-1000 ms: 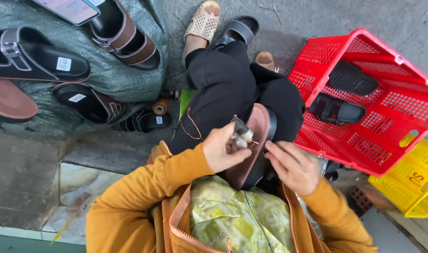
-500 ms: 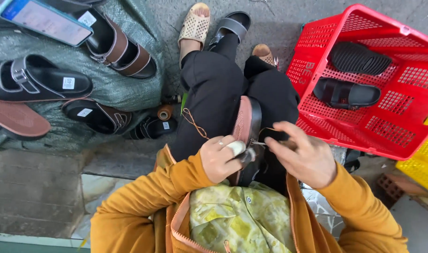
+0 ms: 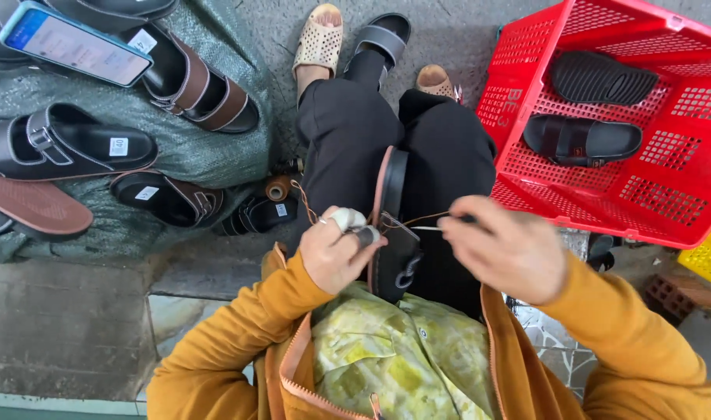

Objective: Hand-stitching the sole of a sandal using a needle and thread to repair it.

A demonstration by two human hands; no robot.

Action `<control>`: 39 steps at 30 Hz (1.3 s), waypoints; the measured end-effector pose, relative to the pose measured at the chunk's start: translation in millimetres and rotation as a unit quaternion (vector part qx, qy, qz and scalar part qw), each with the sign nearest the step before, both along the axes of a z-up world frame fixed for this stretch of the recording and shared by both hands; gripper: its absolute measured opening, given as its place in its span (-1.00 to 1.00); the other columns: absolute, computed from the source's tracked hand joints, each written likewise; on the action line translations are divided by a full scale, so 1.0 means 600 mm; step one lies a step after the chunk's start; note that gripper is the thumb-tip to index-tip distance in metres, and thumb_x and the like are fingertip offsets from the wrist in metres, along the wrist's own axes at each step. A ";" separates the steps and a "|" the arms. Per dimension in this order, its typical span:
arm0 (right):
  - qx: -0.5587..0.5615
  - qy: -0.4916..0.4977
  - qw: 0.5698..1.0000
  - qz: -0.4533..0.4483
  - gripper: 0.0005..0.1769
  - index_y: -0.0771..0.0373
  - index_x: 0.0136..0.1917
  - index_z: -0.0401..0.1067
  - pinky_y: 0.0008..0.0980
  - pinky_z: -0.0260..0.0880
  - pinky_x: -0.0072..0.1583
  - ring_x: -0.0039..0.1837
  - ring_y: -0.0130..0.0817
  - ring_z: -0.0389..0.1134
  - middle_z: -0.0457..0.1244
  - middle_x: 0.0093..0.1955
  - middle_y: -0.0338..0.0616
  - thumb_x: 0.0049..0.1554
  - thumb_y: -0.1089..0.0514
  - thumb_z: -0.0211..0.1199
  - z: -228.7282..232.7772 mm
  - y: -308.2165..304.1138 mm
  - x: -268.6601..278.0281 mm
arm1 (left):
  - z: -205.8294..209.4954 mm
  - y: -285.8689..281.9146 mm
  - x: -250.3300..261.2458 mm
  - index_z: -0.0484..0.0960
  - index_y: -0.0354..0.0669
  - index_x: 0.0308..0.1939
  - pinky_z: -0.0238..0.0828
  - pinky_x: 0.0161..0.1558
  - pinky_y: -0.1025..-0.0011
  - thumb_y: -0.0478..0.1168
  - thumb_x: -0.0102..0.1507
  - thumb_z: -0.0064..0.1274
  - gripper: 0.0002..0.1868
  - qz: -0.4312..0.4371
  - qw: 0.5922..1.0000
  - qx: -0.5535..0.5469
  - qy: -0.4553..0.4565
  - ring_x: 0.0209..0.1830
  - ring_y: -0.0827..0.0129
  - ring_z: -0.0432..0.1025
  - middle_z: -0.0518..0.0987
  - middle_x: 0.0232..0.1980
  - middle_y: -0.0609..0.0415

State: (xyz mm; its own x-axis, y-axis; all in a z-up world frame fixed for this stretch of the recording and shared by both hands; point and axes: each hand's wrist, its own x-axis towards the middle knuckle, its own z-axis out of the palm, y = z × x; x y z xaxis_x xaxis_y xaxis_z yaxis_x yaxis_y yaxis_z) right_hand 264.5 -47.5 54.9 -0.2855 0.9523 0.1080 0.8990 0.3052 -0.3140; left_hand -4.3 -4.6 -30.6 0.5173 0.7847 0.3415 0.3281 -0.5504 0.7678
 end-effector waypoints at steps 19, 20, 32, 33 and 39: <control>-0.095 -0.226 0.950 -0.192 -0.87 0.34 0.26 0.40 -0.35 0.27 -0.11 -0.09 -0.19 0.32 0.29 0.10 -0.04 0.55 0.26 0.06 -0.027 -0.061 0.235 | 0.045 0.038 0.004 0.54 -0.36 -0.30 0.47 -0.31 0.31 0.32 0.07 0.09 -0.30 -0.026 0.992 -0.054 0.108 -0.40 0.08 0.44 0.47 -0.26 -0.19; -0.092 -0.227 0.950 -0.193 -0.87 0.34 0.26 0.40 -0.35 0.27 -0.11 -0.09 -0.19 0.32 0.29 0.10 -0.04 0.55 0.26 0.06 -0.030 -0.050 0.191 | 0.035 0.047 0.002 0.54 -0.36 -0.30 0.47 -0.31 0.31 0.32 0.07 0.09 -0.30 -0.026 0.993 -0.051 0.106 -0.40 0.08 0.44 0.47 -0.26 -0.19; -0.242 0.379 0.886 -0.114 -0.82 0.17 -0.13 0.54 -0.46 0.40 -0.38 -0.42 -0.29 0.37 0.35 -0.43 -0.32 -0.06 0.25 0.26 -0.028 -0.018 -0.046 | 0.082 0.147 0.053 0.68 -0.13 -0.12 0.07 0.33 0.26 -0.15 0.36 -0.17 -0.71 -0.129 0.835 -0.481 -0.232 0.23 0.27 0.26 0.34 0.20 -0.05; -0.246 0.412 0.870 -0.114 -0.82 0.20 -0.15 0.55 -0.44 0.37 -0.41 -0.46 -0.29 0.34 0.32 -0.48 -0.30 -0.08 0.30 0.25 -0.029 -0.013 -0.043 | 0.087 0.161 0.067 0.67 -0.12 -0.28 0.20 -0.13 0.42 -0.13 0.33 -0.15 -0.71 -0.152 0.817 -0.510 -0.222 -0.18 0.35 0.35 0.42 -0.16 0.00; -0.217 0.428 0.871 -0.104 -0.86 0.18 -0.20 0.54 -0.42 0.26 -0.44 -0.54 -0.36 0.23 0.20 -0.59 -0.35 -0.05 0.30 0.21 -0.079 0.026 -0.049 | -0.023 0.238 0.143 0.38 -0.34 -0.65 -0.04 -0.80 0.64 -0.15 0.33 -0.15 -0.52 0.070 0.672 -0.618 -0.401 -0.87 0.46 0.05 0.13 -0.80 0.01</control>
State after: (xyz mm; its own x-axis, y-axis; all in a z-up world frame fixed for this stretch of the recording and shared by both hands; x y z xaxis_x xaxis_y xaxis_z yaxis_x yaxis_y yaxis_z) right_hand 234.9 -32.0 7.6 -0.0941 0.9781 -0.1854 0.3005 -0.1497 -0.9420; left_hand 81.3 138.5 -44.5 0.4471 0.7473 -0.4915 -0.4831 0.6642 0.5704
